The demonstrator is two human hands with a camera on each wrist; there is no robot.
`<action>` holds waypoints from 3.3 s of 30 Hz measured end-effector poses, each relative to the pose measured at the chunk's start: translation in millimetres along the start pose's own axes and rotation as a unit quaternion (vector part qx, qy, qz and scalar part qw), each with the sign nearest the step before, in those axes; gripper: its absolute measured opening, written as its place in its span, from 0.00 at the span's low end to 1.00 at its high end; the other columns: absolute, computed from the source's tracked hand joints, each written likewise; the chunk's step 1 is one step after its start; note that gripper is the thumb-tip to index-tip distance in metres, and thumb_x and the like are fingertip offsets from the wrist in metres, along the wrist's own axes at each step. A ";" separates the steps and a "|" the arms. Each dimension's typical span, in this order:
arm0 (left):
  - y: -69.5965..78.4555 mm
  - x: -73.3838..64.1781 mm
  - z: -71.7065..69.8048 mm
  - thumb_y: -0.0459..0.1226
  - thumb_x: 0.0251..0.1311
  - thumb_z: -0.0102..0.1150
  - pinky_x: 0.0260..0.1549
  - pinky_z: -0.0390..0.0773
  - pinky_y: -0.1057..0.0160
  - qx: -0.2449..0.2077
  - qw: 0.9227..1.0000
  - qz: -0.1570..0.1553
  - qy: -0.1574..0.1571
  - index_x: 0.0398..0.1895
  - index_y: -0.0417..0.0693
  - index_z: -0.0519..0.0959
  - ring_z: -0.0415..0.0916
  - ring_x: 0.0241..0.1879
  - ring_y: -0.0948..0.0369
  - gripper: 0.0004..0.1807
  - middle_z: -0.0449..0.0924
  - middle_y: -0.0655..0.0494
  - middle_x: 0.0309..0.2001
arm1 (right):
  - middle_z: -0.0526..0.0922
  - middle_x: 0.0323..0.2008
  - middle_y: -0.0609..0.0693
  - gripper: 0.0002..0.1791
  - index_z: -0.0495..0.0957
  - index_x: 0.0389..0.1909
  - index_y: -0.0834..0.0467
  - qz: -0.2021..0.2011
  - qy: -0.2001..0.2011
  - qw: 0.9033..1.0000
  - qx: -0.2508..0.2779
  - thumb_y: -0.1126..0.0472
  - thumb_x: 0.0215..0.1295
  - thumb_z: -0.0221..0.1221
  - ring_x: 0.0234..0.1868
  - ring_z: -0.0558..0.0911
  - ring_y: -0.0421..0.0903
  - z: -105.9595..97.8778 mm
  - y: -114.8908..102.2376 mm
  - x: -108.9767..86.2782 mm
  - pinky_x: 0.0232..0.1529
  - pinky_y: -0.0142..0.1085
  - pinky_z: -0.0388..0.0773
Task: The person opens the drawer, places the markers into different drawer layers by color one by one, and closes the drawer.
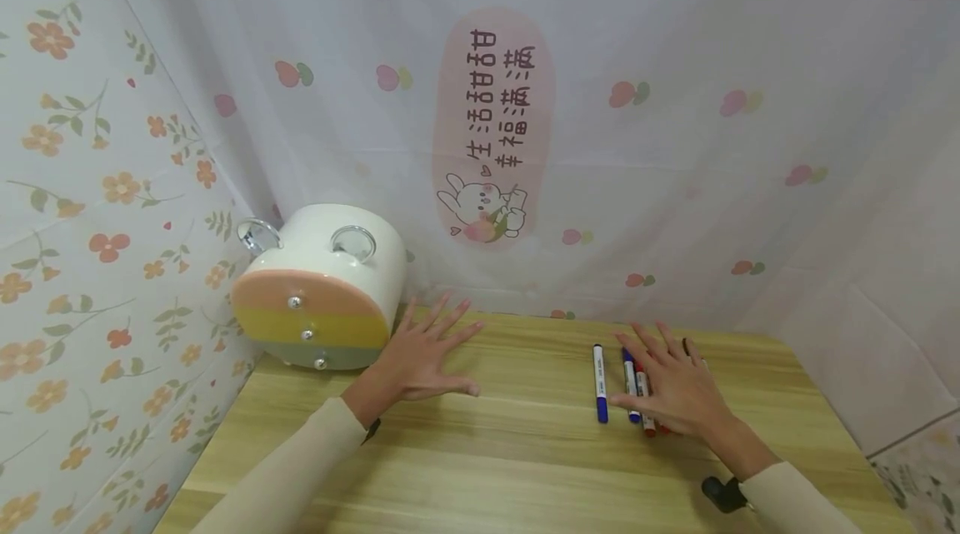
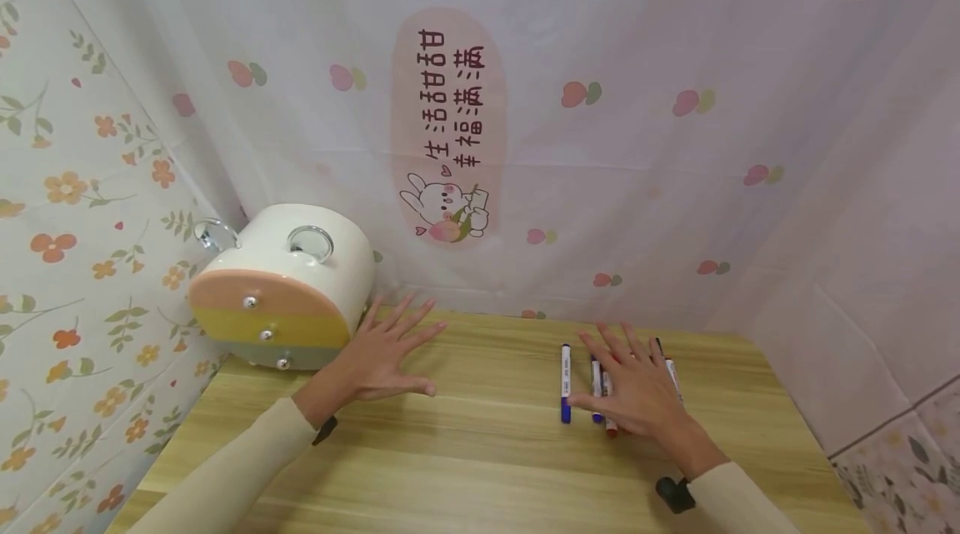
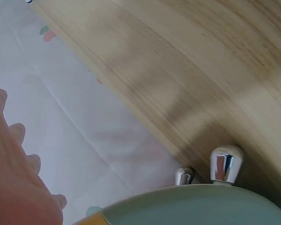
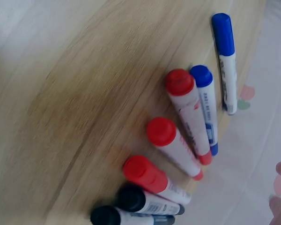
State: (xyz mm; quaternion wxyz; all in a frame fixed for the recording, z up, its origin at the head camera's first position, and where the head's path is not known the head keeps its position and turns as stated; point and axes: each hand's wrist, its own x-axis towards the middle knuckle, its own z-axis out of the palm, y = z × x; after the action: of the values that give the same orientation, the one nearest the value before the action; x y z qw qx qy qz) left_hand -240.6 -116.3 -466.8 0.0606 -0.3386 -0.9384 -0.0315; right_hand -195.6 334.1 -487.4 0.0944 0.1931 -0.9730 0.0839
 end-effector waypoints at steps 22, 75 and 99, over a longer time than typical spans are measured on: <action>1.5 -9.0 9.6 0.74 0.64 0.60 0.79 0.33 0.24 -0.042 0.999 -0.016 0.008 0.89 0.63 0.61 0.38 0.88 0.39 0.54 0.42 0.52 0.90 | 0.59 0.85 0.63 0.59 0.59 0.88 0.48 0.023 0.023 0.999 0.004 0.25 0.64 0.67 0.86 0.49 0.71 11.2 18.4 -15.9 0.78 0.77 0.41; -98.5 -107.7 -84.2 0.49 0.67 0.58 0.79 0.55 0.38 -0.070 0.752 -0.269 0.598 0.72 0.34 0.71 0.63 0.76 0.37 0.37 0.69 0.32 0.75 | 0.79 0.72 0.62 0.40 0.69 0.82 0.58 0.020 0.072 0.893 0.443 0.56 0.73 0.72 0.79 0.69 0.64 16.5 -150.3 88.3 0.77 0.72 0.58; -132.8 -129.4 -57.1 0.47 0.86 0.40 0.79 0.61 0.39 -0.235 0.736 -0.429 0.468 0.76 0.31 0.72 0.67 0.76 0.34 0.32 0.71 0.31 0.76 | 0.83 0.67 0.61 0.39 0.76 0.76 0.60 0.001 0.082 0.894 0.440 0.53 0.68 0.77 0.74 0.75 0.61 26.0 -206.1 130.4 0.77 0.62 0.65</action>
State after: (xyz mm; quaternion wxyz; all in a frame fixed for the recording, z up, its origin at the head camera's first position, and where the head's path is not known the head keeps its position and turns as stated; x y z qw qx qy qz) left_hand -221.4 -305.9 -430.2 0.3908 0.1541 -0.8000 -0.4283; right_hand -237.1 94.1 -458.2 0.0789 0.2060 -0.8258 0.5190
